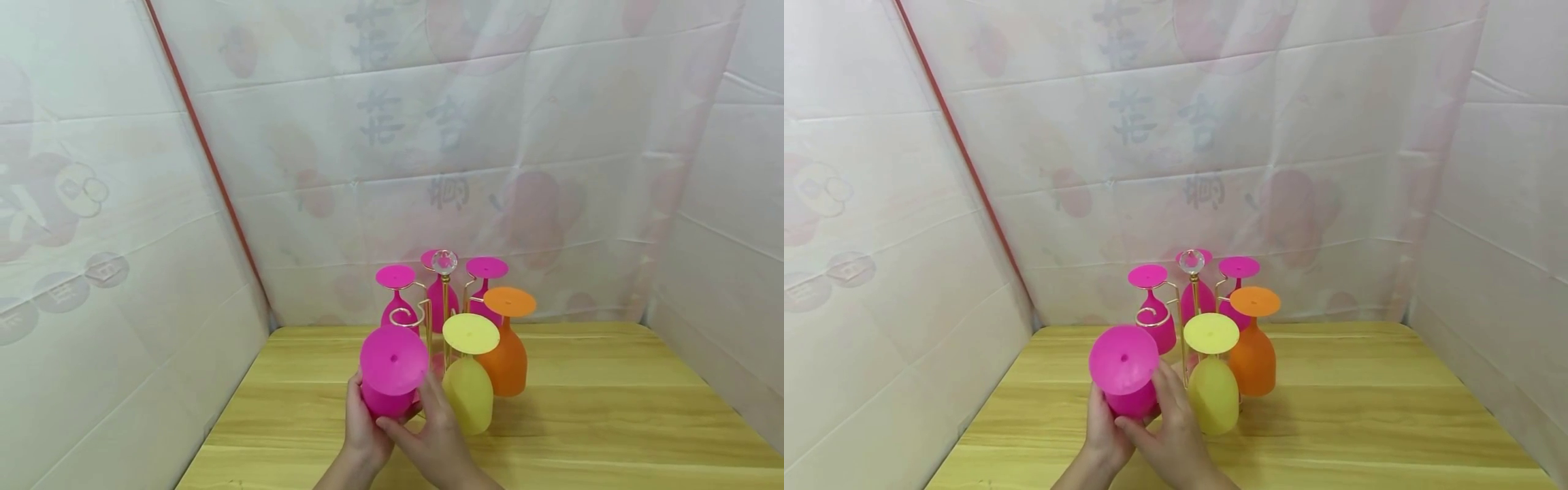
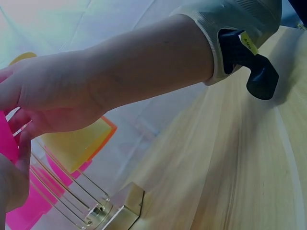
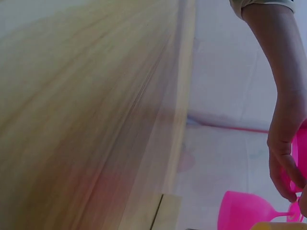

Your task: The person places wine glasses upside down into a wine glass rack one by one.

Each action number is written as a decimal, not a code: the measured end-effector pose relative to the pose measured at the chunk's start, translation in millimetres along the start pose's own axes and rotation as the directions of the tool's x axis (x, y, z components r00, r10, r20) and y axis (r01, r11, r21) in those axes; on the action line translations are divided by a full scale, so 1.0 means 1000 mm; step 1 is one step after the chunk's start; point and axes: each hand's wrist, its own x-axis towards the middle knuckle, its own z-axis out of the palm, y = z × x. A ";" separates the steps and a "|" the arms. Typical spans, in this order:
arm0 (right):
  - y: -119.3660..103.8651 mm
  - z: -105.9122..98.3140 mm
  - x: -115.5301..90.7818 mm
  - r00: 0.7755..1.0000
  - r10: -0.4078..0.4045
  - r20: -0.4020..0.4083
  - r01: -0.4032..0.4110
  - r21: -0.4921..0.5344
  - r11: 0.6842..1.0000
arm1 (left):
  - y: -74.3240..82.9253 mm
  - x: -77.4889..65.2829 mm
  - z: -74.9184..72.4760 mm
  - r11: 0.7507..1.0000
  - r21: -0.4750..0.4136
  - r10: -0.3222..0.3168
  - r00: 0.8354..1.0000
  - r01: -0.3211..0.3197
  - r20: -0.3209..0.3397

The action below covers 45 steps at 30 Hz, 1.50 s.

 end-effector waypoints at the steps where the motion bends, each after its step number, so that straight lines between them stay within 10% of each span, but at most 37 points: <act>1: 0.000 0.000 0.000 1.000 0.010 0.003 -0.010 -0.004 1.000 | 0.000 0.000 0.000 1.000 0.002 -0.003 1.000 0.003 0.006; 16: 0.002 0.002 -0.001 0.999 0.046 -0.026 -0.047 -0.031 0.998 | -0.003 -0.002 -0.002 0.999 0.031 0.020 0.999 -0.021 0.046; 22: 0.001 0.001 0.002 0.999 0.014 -0.050 -0.014 -0.008 1.000 | -0.003 -0.005 -0.009 0.980 0.168 0.099 0.993 -0.109 0.066; 25: 0.000 0.000 0.002 0.999 0.024 -0.045 -0.023 0.004 1.000 | 0.000 -0.008 -0.015 0.921 0.326 0.191 0.976 -0.215 0.105; 31: 0.000 -0.001 0.002 0.998 0.063 -0.026 -0.063 0.019 0.998 | 0.013 -0.012 -0.020 0.656 0.588 0.413 0.877 -0.473 0.244; 34: 0.000 0.000 0.002 0.996 0.090 -0.013 -0.090 0.034 0.995 | 0.021 -0.011 -0.017 0.570 0.632 0.477 0.838 -0.525 0.266; 39: -0.001 0.002 0.005 0.994 0.114 -0.008 -0.113 0.029 0.993 | 0.033 -0.009 -0.010 0.530 0.649 0.486 0.823 -0.546 0.294; 45: -0.002 0.006 0.008 0.988 0.153 -0.018 -0.152 0.045 0.987 | 0.039 -0.007 -0.008 0.562 0.645 0.439 0.848 -0.518 0.298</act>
